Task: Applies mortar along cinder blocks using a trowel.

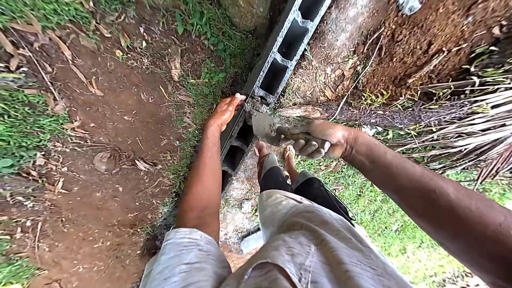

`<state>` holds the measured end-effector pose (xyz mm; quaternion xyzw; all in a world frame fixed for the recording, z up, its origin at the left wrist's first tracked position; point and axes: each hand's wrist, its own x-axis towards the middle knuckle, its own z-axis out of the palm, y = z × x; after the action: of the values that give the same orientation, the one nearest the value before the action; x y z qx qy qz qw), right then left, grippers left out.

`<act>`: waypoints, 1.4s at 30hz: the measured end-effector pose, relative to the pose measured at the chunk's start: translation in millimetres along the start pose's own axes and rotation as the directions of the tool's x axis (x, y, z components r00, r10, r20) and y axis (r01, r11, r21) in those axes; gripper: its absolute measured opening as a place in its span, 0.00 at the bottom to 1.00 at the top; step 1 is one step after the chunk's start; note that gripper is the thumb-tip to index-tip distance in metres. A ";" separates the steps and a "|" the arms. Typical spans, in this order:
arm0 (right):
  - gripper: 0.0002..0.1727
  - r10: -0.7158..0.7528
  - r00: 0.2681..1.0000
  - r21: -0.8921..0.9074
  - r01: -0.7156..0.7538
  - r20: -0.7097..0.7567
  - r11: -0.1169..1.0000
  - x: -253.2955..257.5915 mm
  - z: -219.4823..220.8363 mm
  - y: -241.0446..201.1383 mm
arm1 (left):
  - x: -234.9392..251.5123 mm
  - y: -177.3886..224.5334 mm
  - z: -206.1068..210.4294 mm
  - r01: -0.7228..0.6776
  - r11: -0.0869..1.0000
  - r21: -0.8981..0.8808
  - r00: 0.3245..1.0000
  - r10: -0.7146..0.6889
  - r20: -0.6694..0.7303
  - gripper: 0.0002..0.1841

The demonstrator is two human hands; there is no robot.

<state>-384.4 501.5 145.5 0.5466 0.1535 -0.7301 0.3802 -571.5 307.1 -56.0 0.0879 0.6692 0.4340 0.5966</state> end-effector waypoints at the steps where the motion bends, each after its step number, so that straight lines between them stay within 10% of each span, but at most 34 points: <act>1: 0.24 -0.002 1.000 0.012 0.002 0.000 1.000 1.0 -0.4 0.6 | 0.2 -0.8 0.0 -0.003 1.000 0.016 1.000 0.003 0.009 0.29; 10: 0.23 -0.043 0.998 -0.199 0.052 0.051 0.979 -28.9 -11.9 44.4 | 3.1 3.3 -3.7 -0.023 0.999 0.031 1.000 0.023 -0.002 0.30; 18: 0.21 -0.273 0.895 -0.428 0.105 -0.353 0.898 7.8 -55.3 123.3 | 4.9 12.5 -2.0 0.009 0.993 0.118 1.000 -0.009 0.000 0.29; 30: 0.22 -0.293 0.929 0.317 0.355 -0.226 0.879 125.4 -36.9 117.9 | 2.0 36.1 14.8 0.072 0.932 0.355 0.996 -0.047 -0.079 0.28; 42: 0.18 -0.298 0.949 0.372 0.315 -0.104 0.873 134.9 -45.8 119.2 | 8.8 24.0 22.3 0.061 0.905 0.421 0.994 -0.018 -0.105 0.30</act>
<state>-282.3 399.4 28.6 0.5948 0.1003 -0.7849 0.1418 -564.0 337.9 -43.9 0.1800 0.7778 0.2701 0.5382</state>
